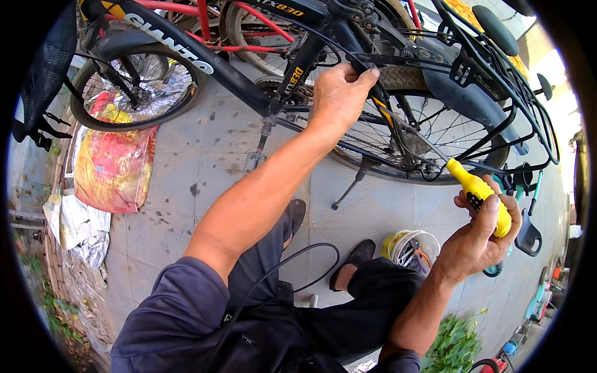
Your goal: The person uses a yellow screwdriver to tighten a screw on the rear derailleur of a bicycle. The person holds the derailleur with one hand while turning the screwdriver with the other to secure the component.
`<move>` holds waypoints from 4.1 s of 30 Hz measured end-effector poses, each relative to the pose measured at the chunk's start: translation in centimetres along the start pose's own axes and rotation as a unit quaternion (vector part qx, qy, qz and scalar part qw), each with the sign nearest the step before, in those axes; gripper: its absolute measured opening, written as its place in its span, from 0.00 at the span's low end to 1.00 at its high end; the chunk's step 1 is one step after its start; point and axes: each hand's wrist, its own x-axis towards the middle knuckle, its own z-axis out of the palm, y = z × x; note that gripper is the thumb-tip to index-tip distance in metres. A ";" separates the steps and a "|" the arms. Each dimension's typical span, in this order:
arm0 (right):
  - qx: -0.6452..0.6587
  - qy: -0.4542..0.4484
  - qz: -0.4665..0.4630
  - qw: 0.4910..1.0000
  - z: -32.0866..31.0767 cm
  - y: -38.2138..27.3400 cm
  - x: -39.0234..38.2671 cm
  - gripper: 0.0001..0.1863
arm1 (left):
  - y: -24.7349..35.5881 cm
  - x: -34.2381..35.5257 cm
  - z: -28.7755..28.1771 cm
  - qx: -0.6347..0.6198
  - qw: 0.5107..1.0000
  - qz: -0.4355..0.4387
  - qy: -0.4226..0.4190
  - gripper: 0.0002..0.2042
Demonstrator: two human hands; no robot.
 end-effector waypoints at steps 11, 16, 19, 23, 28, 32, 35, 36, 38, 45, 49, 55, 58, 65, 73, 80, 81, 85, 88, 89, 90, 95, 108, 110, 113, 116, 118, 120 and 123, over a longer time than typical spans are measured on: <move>0.003 0.012 -0.012 1.000 1.1 0.5 0.2 0.13 | 0.7 0.5 0.0 0.026 0.998 -0.048 0.022 0.13; -0.007 0.005 -0.006 1.000 0.9 0.8 0.2 0.12 | 0.7 0.7 -0.8 -0.070 0.992 -0.096 -0.047 0.09; -0.001 0.012 0.002 1.000 0.9 0.9 0.2 0.13 | 1.4 0.6 -1.4 -0.126 0.981 -0.126 -0.081 0.09; 0.009 0.015 0.003 1.000 0.7 0.6 0.3 0.13 | 0.9 0.8 -1.9 -0.180 0.968 -0.149 -0.090 0.08; 0.060 0.011 -0.014 0.998 0.1 0.3 0.2 0.12 | 0.6 0.5 -2.0 -0.217 0.961 -0.152 -0.085 0.07; 0.053 0.011 -0.029 0.998 0.0 0.5 0.2 0.12 | 0.9 -0.4 -1.2 -0.201 0.972 -0.111 -0.050 0.10; 0.053 0.002 -0.030 0.998 -0.3 0.4 0.3 0.12 | 1.0 -0.3 -1.4 -0.173 0.980 -0.094 -0.022 0.16; 0.053 0.005 -0.029 0.998 -0.3 0.4 0.3 0.12 | 1.4 -0.2 -1.7 -0.151 0.983 -0.104 -0.012 0.17; 0.052 0.008 -0.030 0.998 -0.3 0.2 0.3 0.13 | 2.0 0.2 -2.4 -0.118 0.988 -0.094 0.024 0.21; 0.054 -0.009 -0.075 0.996 -0.1 -1.0 -0.1 0.14 | 1.4 1.2 -3.6 0.052 0.992 0.022 0.110 0.20; 0.018 -0.011 -0.106 0.994 1.1 -2.0 -0.8 0.16 | 1.3 1.6 -3.4 0.086 0.989 0.056 0.110 0.17; -0.001 0.003 -0.147 0.989 3.9 -3.3 -1.6 0.14 | 1.4 2.3 -3.8 -0.018 0.999 -0.011 0.044 0.12; -0.013 -0.018 -0.130 0.991 4.4 -3.2 -2.7 0.16 | 1.7 2.6 -4.2 -0.174 0.984 -0.021 -0.025 0.07; -0.032 -0.035 -0.186 0.981 6.6 -3.0 -5.0 0.19 | 1.5 3.5 -5.7 -0.140 0.981 -0.051 -0.125 0.10; -0.119 -0.044 -0.240 0.962 7.4 -2.5 -8.5 0.20 | 1.2 3.7 -5.5 -0.020 0.994 -0.010 -0.104 0.12; 0.000 -0.067 0.081 0.994 7.7 -3.5 -13.8 0.24 | 1.3 2.2 -4.1 -0.002 1.000 0.027 -0.005 0.13; 0.020 -0.074 0.142 0.987 7.6 -3.6 -14.3 0.24 | 1.4 1.9 -3.9 -0.009 0.999 0.036 0.014 0.14; 0.081 -0.127 0.306 0.940 8.4 -5.0 -14.7 0.23 | 0.9 1.3 -3.2 0.120 0.976 0.096 0.153 0.14; 0.208 -0.170 0.478 0.837 8.4 -5.0 -14.3 0.19 | 1.0 1.3 -3.3 0.147 0.969 0.100 0.170 0.14; 0.255 -0.178 0.528 0.790 8.5 -4.9 -14.0 0.18 | 1.1 1.3 -3.5 0.130 0.976 0.082 0.154 0.14; 0.300 -0.185 0.553 0.755 8.4 -4.8 -13.9 0.19 | 1.7 1.2 -3.8 0.061 0.995 0.020 0.082 0.13; 0.488 -0.205 0.625 0.574 8.1 -4.4 -12.9 0.25 | 3.1 0.3 -3.7 -0.211 0.952 -0.174 -0.140 0.17; 0.511 -0.278 0.644 0.497 9.4 -2.5 -12.2 0.34 | 1.2 2.2 -5.9 -0.375 0.830 -0.260 -0.321 0.13; 0.492 -0.292 0.641 0.511 9.1 -2.0 -12.4 0.34 | 1.0 2.1 -5.7 -0.361 0.832 -0.267 -0.325 0.13; 0.474 -0.300 0.634 0.533 8.6 -1.6 -12.3 0.34 | 1.5 1.8 -5.6 -0.314 0.859 -0.259 -0.311 0.12; 0.473 -0.299 0.634 0.534 8.3 -1.4 -11.9 0.33 | 2.6 1.6 -5.7 -0.224 0.907 -0.225 -0.276 0.12; 0.468 -0.298 0.636 0.537 8.1 -1.5 -11.8 0.33 | 2.6 1.6 -5.9 -0.163 0.940 -0.185 -0.236 0.11; 0.452 -0.300 0.635 0.550 7.9 -1.5 -11.6 0.33 | 2.5 1.7 -5.9 -0.104 0.975 -0.118 -0.160 0.10; 0.421 -0.315 0.637 0.564 7.5 -1.7 -11.8 0.32 | 2.4 1.9 -5.8 -0.004 0.998 0.003 -0.056 0.09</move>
